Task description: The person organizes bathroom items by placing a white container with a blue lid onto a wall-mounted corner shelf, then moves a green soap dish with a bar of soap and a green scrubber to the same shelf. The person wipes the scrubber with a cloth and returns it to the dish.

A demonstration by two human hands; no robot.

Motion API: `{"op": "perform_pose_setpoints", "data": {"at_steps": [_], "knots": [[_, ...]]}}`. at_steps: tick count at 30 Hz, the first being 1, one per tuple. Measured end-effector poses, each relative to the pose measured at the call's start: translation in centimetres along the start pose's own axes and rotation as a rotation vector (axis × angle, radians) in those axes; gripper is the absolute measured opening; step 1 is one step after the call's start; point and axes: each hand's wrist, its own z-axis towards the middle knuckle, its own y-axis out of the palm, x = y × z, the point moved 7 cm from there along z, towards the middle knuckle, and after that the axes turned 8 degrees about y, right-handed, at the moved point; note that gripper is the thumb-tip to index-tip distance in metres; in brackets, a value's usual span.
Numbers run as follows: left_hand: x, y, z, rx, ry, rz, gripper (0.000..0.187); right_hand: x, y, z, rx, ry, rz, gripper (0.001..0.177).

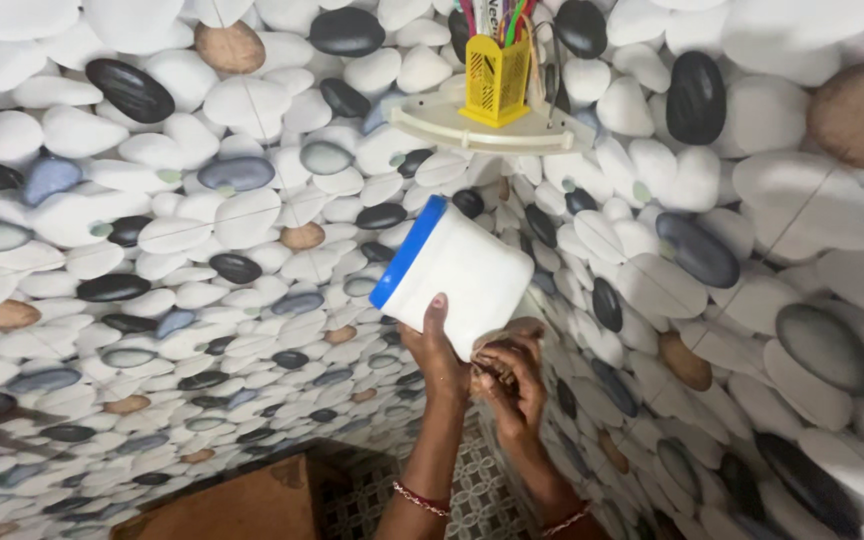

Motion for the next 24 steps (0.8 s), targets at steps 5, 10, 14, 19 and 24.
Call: {"op": "perform_pose_setpoints", "data": {"at_steps": [5, 10, 14, 19, 24], "knots": [[-0.6, -0.6, -1.6, -0.087, 0.007, -0.068, 0.061, -3.0, -0.8, 3.0, -0.134, -0.331, -0.788, 0.037], [-1.2, -1.5, -3.2, -0.111, 0.048, -0.007, 0.070, -2.8, -3.0, 9.0, -0.037, -0.217, -0.499, 0.030], [-0.4, -1.6, -3.6, -0.148, 0.140, 0.054, 0.079, -1.0, -3.7, 8.9, 0.062, 0.304, -0.082, 0.051], [-0.6, -2.4, -3.1, -0.170, 0.152, 0.221, 0.082, -5.9, 0.5, 6.3, -0.075, -0.338, -0.913, 0.054], [-0.7, -3.6, -2.8, -0.448, 0.092, 0.308, 0.080, -0.9, -3.5, 9.3, -0.351, 0.256, -0.268, 0.085]]}}
